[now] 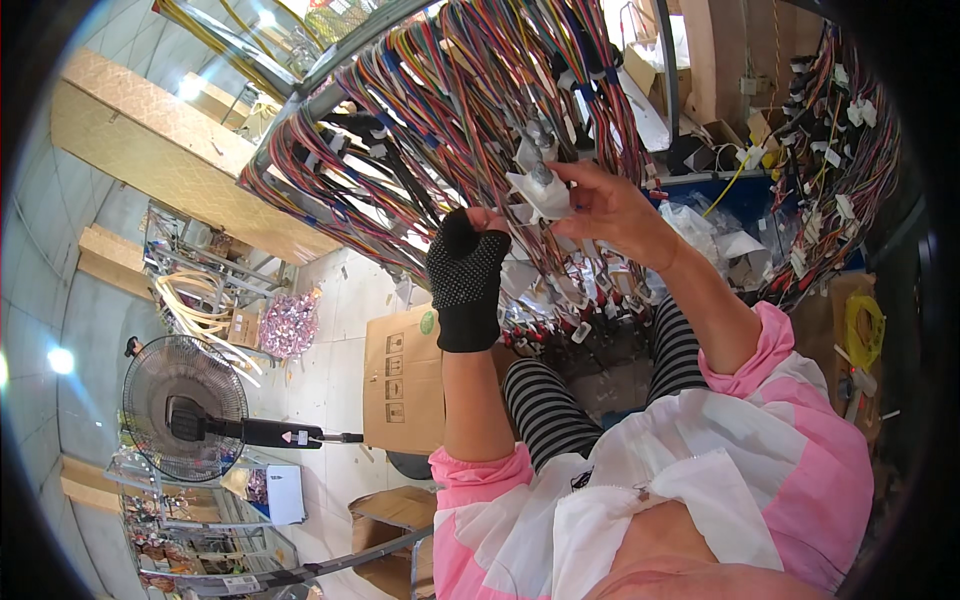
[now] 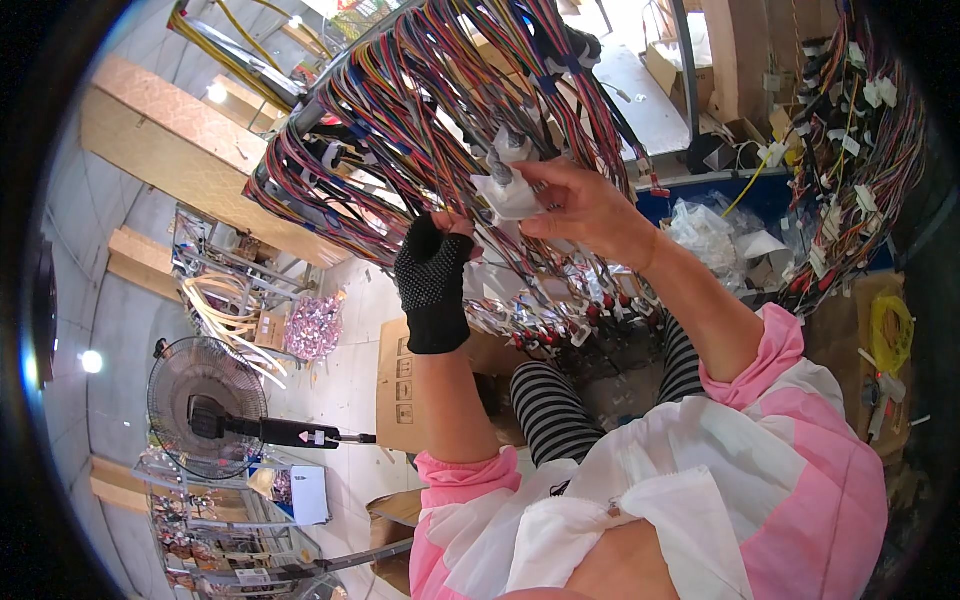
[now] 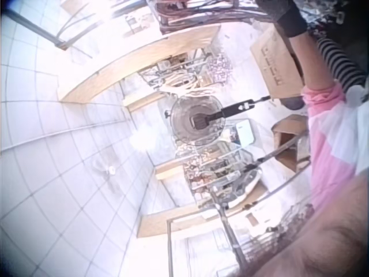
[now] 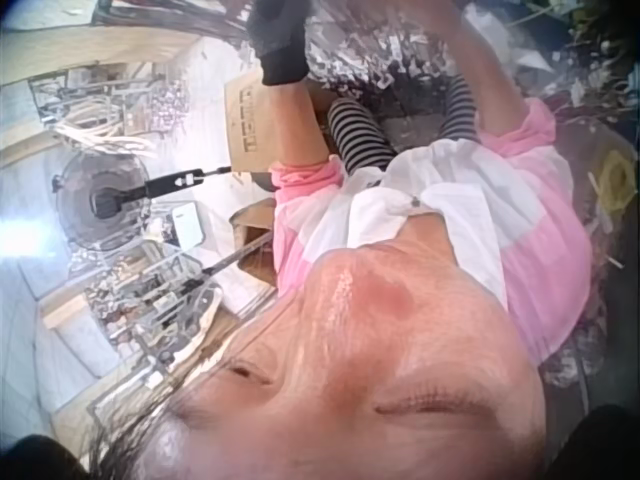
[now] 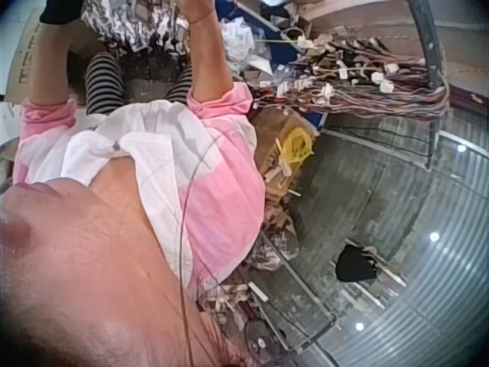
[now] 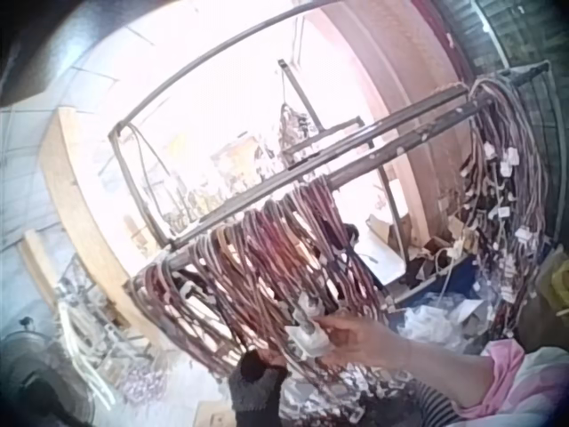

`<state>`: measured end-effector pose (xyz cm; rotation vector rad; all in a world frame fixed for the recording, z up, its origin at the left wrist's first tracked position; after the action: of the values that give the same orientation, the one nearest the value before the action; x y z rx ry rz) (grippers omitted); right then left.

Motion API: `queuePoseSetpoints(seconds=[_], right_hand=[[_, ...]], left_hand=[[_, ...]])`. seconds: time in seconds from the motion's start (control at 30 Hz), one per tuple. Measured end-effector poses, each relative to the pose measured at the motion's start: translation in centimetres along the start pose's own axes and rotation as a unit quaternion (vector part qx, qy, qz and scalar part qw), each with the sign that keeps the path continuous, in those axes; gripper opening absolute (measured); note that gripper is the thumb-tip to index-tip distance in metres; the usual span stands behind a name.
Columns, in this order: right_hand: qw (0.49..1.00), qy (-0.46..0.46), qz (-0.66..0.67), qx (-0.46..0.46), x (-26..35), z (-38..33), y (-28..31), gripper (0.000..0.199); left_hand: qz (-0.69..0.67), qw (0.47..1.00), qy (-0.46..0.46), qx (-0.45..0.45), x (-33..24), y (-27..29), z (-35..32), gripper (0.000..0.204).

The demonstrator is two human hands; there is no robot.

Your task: Inspecting and sorting electrical wire harnesses hanging from a rack.

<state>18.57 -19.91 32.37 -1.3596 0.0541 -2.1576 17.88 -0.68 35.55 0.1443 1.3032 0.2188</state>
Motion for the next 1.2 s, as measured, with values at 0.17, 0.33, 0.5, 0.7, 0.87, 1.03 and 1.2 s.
queuePoseSetpoints(seconds=[0.17, 0.33, 0.5, 0.7, 0.87, 1.03, 1.2], right_hand=[[0.999, -0.038, -0.002, -0.011, -0.1, -0.2, 0.2, 0.063], [0.999, -0.045, 0.009, -0.029, -0.1, -0.4, 0.0, 0.063], [0.998, -0.044, 0.001, -0.033, -0.1, -0.4, 0.0, 0.061], [0.999, -0.041, 0.003, -0.029, -0.1, -0.5, 0.1, 0.06], [0.999, -0.036, 0.007, -0.028, 0.2, -0.6, 0.1, 0.061], [0.998, -0.049, 0.002, -0.033, 0.3, -0.6, -0.2, 0.061], [0.999, -0.019, 0.021, -0.027, 0.4, -1.0, -0.5, 0.06]], left_hand=[[-0.173, 0.985, 0.009, 0.028, 0.2, -0.4, -0.4, 0.017], [-0.144, 0.989, -0.002, 0.021, 0.1, -0.3, 0.0, 0.009], [-0.147, 0.989, -0.001, 0.025, -0.5, -0.9, 0.4, 0.008], [-0.101, 0.993, -0.01, 0.062, -0.5, -0.3, 1.2, 0.007], [-0.135, 0.99, 0.009, 0.041, -0.3, -0.2, 0.9, 0.013], [-0.101, 0.992, -0.013, 0.071, -0.1, 0.0, 0.4, 0.023], [-0.036, 0.996, 0.002, 0.087, 0.0, -0.1, 0.0, 0.03]])
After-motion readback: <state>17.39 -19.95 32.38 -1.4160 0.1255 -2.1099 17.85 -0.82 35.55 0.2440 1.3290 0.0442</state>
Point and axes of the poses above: each hand's wrist, its own z-axis towards the middle knuckle, its own y-axis out of the back of the hand, x = y × z, the point moved 1 cm from there along z, towards the middle knuckle, and after that the axes turned 8 degrees about z, right-handed, at the moved point
